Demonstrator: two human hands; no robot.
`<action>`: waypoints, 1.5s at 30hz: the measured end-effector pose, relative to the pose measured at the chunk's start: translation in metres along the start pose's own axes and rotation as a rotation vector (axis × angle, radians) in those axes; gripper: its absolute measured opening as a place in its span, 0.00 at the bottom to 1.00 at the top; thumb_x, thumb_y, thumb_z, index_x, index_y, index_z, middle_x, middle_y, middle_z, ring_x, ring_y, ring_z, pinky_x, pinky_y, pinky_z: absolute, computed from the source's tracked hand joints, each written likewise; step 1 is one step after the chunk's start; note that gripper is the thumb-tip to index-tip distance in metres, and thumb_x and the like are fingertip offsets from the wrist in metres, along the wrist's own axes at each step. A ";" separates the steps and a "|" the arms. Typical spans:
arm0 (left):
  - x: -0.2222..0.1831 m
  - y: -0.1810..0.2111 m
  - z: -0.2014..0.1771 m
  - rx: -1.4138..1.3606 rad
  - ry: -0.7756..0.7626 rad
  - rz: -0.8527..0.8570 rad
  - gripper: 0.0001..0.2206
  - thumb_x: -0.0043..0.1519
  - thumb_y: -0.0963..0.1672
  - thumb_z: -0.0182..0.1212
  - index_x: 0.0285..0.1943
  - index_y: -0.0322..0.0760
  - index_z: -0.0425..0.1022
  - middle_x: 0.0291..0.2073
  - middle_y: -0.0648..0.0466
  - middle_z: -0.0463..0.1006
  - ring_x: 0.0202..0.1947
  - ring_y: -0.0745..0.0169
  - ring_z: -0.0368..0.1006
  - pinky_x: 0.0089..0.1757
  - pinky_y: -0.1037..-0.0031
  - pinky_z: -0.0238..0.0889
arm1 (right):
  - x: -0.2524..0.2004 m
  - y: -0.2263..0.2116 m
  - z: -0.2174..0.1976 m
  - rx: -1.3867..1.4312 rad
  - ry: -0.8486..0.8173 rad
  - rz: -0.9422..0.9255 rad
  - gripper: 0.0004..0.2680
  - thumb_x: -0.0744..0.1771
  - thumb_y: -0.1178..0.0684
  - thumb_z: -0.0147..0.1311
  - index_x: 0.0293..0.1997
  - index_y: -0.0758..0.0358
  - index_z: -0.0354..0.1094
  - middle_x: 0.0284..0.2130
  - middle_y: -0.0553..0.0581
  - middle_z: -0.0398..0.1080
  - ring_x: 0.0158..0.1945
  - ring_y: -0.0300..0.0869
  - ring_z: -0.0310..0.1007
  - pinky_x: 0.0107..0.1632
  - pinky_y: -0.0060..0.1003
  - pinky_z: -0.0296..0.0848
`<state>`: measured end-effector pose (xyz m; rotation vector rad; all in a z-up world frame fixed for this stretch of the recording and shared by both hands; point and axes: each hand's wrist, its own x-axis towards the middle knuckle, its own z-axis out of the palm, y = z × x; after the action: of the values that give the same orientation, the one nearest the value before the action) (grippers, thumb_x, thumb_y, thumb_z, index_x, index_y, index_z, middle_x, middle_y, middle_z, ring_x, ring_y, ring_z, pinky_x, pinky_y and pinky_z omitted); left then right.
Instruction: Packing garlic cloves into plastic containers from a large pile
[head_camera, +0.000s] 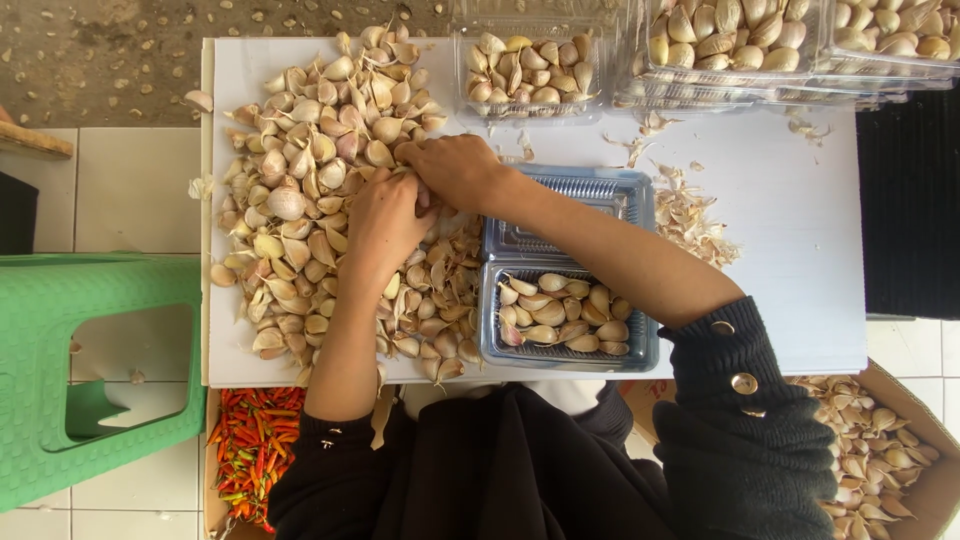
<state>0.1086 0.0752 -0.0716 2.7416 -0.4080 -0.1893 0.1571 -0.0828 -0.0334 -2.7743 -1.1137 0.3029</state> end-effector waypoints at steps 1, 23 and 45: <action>-0.002 0.003 -0.006 0.000 0.000 0.001 0.10 0.57 0.47 0.73 0.33 0.42 0.75 0.30 0.50 0.81 0.43 0.53 0.72 0.46 0.62 0.69 | 0.001 0.000 0.000 0.000 0.000 0.001 0.10 0.67 0.57 0.52 0.54 0.63 0.65 0.40 0.62 0.76 0.45 0.57 0.79 0.45 0.55 0.79; -0.030 0.076 -0.046 -1.539 -0.164 0.317 0.16 0.66 0.40 0.61 0.62 0.31 0.70 0.43 0.43 0.77 0.39 0.59 0.76 0.43 0.67 0.77 | -0.151 0.017 -0.094 0.881 0.382 0.016 0.09 0.67 0.63 0.46 0.51 0.67 0.69 0.31 0.62 0.74 0.29 0.47 0.71 0.33 0.41 0.76; -0.025 0.077 -0.008 -1.623 0.055 0.167 0.18 0.53 0.36 0.76 0.48 0.22 0.73 0.33 0.41 0.78 0.34 0.56 0.82 0.38 0.67 0.81 | -0.164 -0.002 -0.080 0.439 0.599 -0.085 0.05 0.66 0.60 0.61 0.45 0.60 0.77 0.17 0.46 0.60 0.16 0.39 0.63 0.25 0.32 0.69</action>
<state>0.0666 0.0163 -0.0335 1.1117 -0.2507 -0.2392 0.0585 -0.1994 0.0666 -2.1955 -0.8731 -0.2548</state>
